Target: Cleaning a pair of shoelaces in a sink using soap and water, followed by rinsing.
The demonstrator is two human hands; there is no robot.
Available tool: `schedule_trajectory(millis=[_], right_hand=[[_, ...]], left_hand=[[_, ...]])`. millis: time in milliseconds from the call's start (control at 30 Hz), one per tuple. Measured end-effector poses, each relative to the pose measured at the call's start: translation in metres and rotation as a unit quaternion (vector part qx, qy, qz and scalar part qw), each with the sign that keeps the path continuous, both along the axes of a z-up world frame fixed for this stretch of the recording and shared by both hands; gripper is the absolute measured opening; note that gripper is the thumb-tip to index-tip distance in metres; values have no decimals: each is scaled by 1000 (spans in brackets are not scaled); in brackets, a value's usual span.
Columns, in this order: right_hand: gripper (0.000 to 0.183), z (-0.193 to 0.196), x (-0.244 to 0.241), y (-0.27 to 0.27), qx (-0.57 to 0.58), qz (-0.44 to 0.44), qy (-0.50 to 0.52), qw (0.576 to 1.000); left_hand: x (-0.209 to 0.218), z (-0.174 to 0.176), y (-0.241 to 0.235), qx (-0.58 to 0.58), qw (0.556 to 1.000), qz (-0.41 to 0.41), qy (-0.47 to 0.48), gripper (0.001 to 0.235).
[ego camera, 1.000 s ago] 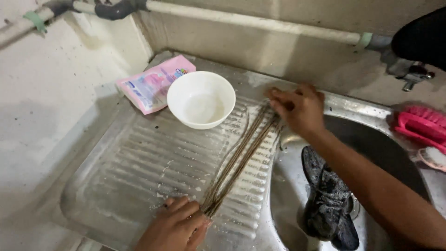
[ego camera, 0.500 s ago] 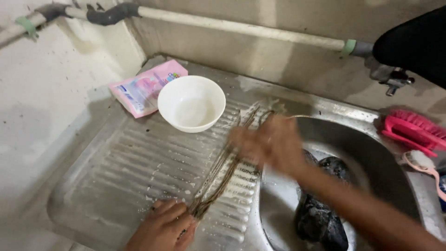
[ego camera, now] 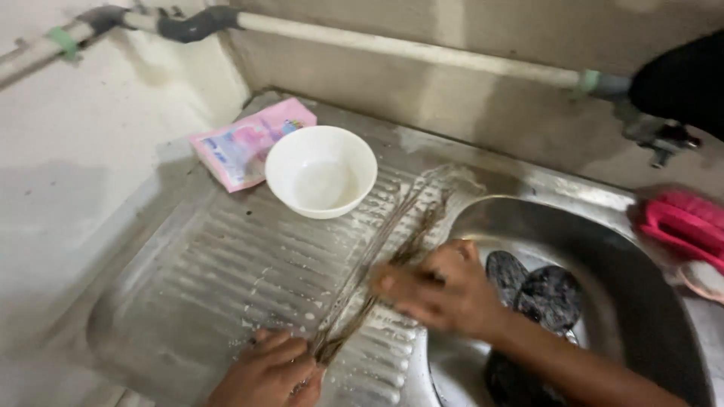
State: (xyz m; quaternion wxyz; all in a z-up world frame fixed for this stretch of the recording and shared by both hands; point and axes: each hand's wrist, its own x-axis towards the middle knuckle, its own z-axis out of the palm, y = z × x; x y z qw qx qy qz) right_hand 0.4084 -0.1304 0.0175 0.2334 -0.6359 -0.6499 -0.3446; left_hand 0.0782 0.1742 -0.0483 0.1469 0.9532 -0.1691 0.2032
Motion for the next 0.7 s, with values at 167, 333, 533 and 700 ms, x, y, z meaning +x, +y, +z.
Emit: schedule_trajectory(millis=[167, 333, 533, 700], right_hand=[[20, -10, 166, -32, 60, -302, 80, 948], [22, 14, -33, 14, 12, -71, 524, 849], [32, -21, 44, 22, 136, 194, 866, 441], [37, 25, 39, 30, 48, -257, 85, 962]], left_hand=[[-2, 23, -12, -31, 999, 10, 36, 24], [-2, 2, -7, -3, 1000, 6, 29, 21], [1, 27, -14, -29, 999, -15, 25, 21], [8, 15, -12, -9, 999, -26, 32, 20]])
